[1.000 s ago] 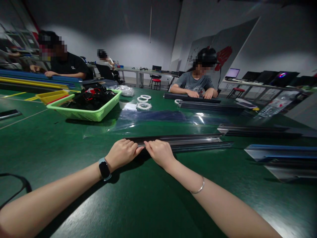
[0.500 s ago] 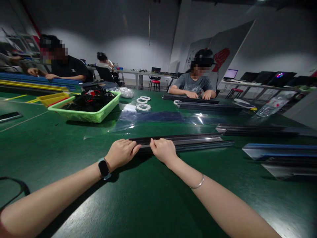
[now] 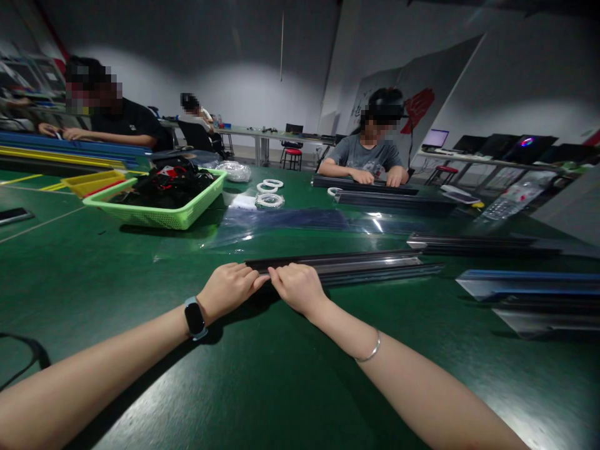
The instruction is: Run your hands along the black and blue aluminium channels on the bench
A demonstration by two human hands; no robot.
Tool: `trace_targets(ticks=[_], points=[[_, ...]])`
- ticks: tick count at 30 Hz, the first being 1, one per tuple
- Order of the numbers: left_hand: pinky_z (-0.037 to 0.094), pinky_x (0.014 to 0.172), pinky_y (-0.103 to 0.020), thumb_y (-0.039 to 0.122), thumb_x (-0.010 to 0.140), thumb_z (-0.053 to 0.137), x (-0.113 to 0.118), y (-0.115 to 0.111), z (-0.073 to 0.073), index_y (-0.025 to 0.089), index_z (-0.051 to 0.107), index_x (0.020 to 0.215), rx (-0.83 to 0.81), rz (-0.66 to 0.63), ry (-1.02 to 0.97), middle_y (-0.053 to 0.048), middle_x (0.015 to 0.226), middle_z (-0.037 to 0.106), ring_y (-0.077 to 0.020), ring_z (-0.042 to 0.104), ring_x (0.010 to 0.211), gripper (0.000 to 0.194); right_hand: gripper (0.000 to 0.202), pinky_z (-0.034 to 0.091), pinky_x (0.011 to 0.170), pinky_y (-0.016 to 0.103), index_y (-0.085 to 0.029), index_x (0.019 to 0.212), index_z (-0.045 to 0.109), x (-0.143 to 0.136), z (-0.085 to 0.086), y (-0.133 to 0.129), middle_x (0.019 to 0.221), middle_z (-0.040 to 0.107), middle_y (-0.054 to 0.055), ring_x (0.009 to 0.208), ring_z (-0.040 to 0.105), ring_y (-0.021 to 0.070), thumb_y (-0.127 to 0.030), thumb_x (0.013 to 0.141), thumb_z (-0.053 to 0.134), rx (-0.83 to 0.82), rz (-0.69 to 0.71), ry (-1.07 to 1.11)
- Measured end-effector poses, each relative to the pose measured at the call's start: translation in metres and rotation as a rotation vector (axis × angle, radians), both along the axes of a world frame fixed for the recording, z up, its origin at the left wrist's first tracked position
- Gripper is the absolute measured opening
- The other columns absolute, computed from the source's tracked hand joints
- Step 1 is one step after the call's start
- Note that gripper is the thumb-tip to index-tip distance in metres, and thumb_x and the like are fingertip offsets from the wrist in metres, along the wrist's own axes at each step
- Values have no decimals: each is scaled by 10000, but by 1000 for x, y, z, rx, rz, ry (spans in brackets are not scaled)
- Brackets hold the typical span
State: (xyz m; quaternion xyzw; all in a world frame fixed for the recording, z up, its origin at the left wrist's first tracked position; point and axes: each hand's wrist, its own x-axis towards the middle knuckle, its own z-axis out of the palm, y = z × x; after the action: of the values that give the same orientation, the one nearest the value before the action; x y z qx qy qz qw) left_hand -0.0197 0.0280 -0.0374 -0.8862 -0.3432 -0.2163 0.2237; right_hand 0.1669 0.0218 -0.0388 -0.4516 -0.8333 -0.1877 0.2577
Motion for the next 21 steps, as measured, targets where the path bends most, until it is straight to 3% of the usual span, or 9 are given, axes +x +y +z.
trace_targets(ticks=[11,17,21], points=[[381,600,-268,339,871,376,-2,0,2,173,540,668,-144,0,-22,-10,628,586,-138,540,607,309,408,228,502,252,-185,563,550,6,-2,5,520,602,-7,491,517,91,-306,880,324,59,-18,23],[435,725,-250,347,863,401,-7,5,6,199,589,952,-417,-142,-149,-32,888,632,-143,581,801,256,416,230,490,249,-178,546,566,17,-1,6,514,610,5,476,525,93,-290,869,329,70,-86,34],[435,812,-238,369,843,439,-16,12,14,218,585,1013,-602,-290,-114,-29,1014,609,-144,556,945,270,428,231,481,253,-175,544,589,20,-1,7,519,621,19,468,533,103,-287,863,328,62,-127,46]])
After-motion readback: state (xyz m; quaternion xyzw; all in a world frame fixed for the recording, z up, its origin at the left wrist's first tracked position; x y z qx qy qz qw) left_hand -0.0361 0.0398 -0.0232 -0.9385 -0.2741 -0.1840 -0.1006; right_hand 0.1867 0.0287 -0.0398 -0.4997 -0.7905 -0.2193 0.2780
